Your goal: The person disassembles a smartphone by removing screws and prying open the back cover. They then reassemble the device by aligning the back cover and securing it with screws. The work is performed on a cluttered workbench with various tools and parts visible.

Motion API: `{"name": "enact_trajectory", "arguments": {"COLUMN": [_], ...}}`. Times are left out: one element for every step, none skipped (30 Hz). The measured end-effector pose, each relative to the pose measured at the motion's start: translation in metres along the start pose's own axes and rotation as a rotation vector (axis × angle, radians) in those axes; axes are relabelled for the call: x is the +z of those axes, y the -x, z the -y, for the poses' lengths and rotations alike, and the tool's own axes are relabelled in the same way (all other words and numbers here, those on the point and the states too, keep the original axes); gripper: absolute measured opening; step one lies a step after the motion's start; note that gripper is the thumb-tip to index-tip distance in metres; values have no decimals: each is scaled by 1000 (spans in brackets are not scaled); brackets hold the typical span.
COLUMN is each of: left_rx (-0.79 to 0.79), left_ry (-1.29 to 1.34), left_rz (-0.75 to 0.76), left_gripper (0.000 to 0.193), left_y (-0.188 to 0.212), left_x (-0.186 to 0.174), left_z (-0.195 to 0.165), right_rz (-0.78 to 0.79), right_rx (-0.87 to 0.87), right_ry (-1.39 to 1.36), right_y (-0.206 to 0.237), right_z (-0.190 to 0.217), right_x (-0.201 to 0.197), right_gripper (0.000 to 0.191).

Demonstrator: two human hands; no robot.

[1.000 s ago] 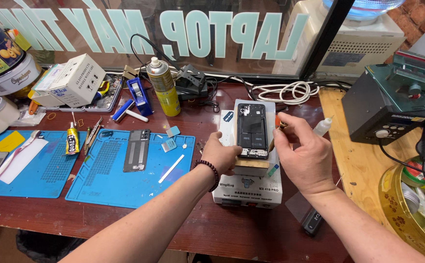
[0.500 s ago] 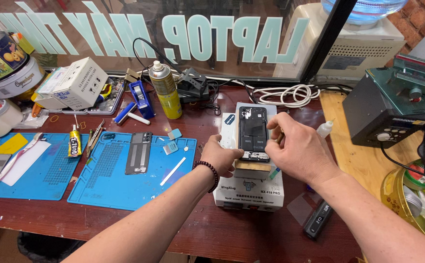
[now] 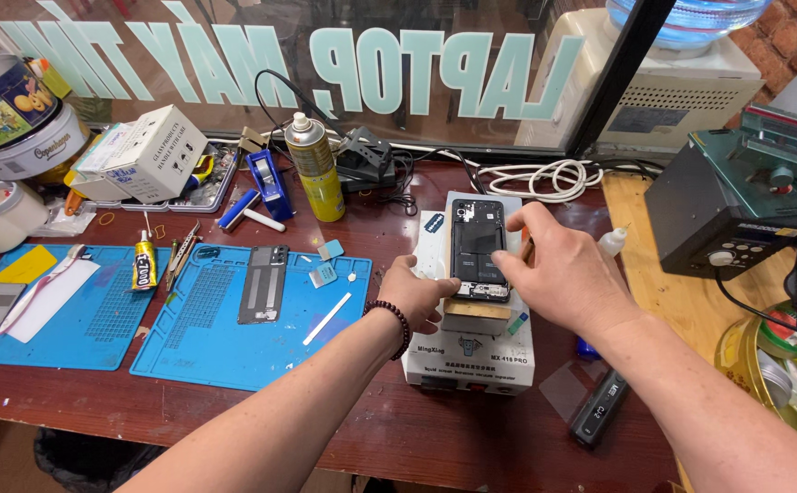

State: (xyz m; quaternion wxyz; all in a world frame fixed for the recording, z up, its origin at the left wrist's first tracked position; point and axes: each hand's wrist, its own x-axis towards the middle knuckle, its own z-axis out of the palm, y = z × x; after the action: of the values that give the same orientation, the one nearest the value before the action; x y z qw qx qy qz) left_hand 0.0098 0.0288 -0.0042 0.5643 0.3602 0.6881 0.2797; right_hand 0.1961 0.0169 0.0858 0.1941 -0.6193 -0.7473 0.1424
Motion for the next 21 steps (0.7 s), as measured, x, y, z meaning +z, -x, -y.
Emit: {"name": "enact_trajectory", "arguments": {"left_rx": [1, 4, -1, -6, -11, -11, -13, -13, -13, -13, -13, -9, -8, -5, -5, -4, -5, -6, -9, -11, -11], "left_ry": [0, 0, 2, 6, 10, 9, 8, 7, 4, 3, 3, -5, -13, -19, -18, -16, -12, -15, -20, -23, -21], "left_rz": [-2, -2, 0, 2, 3, -2, -7, -5, 0, 3, 2, -3, -8, -6, 0, 6, 7, 4, 2, 4, 13], "left_gripper": [98, 98, 98, 98, 98, 98, 98, 98, 98, 98, 98, 98, 98, 97, 98, 98, 98, 98, 98, 98, 98], "left_y": [0, 0, -1, 0, 0, 1, 1, 2, 2, 2, 2, 2, 3, 3, 2, 2, 2, 2, 1, 1, 0], "left_x": [0, 0, 1, 1, 1, 1, 0, 0, 0, 1, 0, -1, -2, -1, 0, 1, 0, -1, -1, -1, -1], "left_z": [0, 0, 0, 0, -1, -1, -1, -1, -1, -1, -2, -2, -2, -1, -2, -2, -2, -2, -1, 0, 0], "right_rz": [10, 19, 25, 23, 22, 23, 35, 44, 50, 48, 48, 51, 57, 61, 61, 48, 39, 32, 52, 71, 86], "right_rx": [-9, -18, -26, -29, -34, -42, -40, -34, -25, -2, 18, 37, 37, 41, 49, 49, 45, 40, 62, 87, 114], "right_ry": [-5, -9, -13, -6, -1, -1, -5, -4, -1, 20, 39, 54, 11, -27, -63, -16, 29, 68, 6, -53, -109], "right_y": [0, -1, -1, 0, 0, 1, -1, -1, -2, -2, -2, -2, -2, -2, -2, -1, -1, 0, -1, -2, -2], "right_z": [1, 2, 3, 3, 4, 5, 6, 8, 8, 7, 7, 7, 8, 7, 6, 4, 4, 3, 3, 2, 2], "right_x": [1, 1, 1, 0, 0, 0, 1, 1, 0, -2, -3, -3, -3, -3, -4, -5, -5, -4, -3, -2, -3], "right_gripper": [32, 29, 26, 28, 29, 32, 30, 28, 27, 29, 31, 34, 31, 28, 27, 28, 29, 31, 30, 29, 30]}}
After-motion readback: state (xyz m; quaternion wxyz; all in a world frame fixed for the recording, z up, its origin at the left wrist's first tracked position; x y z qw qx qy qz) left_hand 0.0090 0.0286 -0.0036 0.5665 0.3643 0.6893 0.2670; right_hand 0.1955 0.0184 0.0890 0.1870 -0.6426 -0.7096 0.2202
